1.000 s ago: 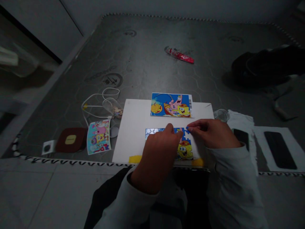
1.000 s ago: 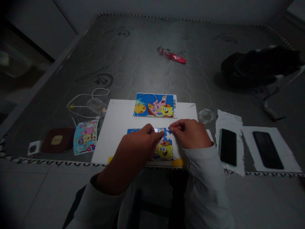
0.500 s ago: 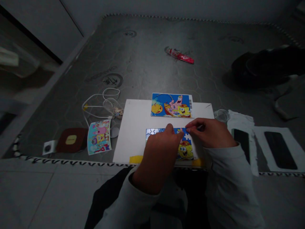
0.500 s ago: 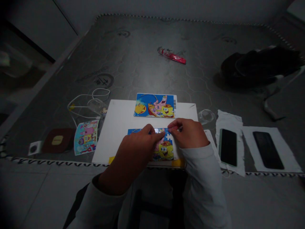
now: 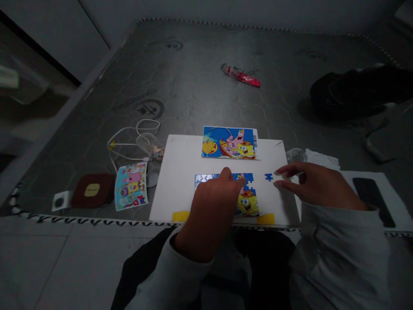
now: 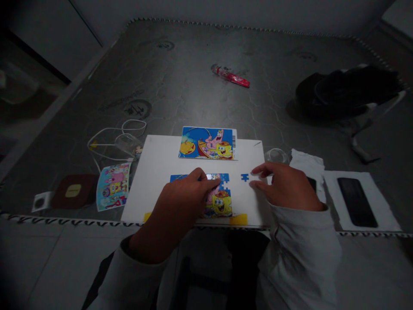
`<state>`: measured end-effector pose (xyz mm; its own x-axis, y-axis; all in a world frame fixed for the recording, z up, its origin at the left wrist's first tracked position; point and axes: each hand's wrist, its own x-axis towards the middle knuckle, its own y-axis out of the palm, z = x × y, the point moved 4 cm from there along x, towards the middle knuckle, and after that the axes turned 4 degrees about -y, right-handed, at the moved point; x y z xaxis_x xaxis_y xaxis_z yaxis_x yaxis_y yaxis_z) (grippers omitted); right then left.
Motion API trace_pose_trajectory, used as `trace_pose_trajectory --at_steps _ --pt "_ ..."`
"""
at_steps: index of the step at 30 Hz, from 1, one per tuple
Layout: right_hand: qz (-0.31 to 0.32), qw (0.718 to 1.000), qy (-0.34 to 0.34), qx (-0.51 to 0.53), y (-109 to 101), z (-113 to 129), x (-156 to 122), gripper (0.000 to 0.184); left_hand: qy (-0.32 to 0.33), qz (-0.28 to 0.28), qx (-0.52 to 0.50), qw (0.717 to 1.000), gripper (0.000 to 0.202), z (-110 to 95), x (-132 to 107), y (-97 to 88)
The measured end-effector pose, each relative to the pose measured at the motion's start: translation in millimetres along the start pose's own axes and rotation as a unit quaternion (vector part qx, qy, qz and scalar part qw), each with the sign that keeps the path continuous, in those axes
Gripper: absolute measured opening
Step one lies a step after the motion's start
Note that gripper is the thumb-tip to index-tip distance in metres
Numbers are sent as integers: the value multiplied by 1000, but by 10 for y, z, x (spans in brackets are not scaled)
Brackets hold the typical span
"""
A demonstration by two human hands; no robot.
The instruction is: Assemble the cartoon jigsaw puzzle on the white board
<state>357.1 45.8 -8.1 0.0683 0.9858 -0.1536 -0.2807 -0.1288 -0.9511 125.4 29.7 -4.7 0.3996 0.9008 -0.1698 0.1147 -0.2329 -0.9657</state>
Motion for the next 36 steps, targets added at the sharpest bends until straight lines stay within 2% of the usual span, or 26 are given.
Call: trace_pose_trajectory --at_steps 5,10,19,25,33,36 --pt "23 999 -22 22 99 157 75 19 5 2 1 1000 31 -19 19 22" --pt "63 997 -36 25 176 163 100 14 5 -17 4 1000 31 -16 26 55" --pt "107 987 -81 94 169 267 70 13 -2 -5 6 1000 32 -16 41 50" --pt "109 977 4 181 168 403 5 7 0 8 5 1000 32 -14 44 46" --pt "134 971 14 197 283 484 31 5 5 -1 -2 1000 30 -10 23 21" --pt "119 977 22 173 286 503 39 2 2 5 -3 1000 30 -13 29 11"
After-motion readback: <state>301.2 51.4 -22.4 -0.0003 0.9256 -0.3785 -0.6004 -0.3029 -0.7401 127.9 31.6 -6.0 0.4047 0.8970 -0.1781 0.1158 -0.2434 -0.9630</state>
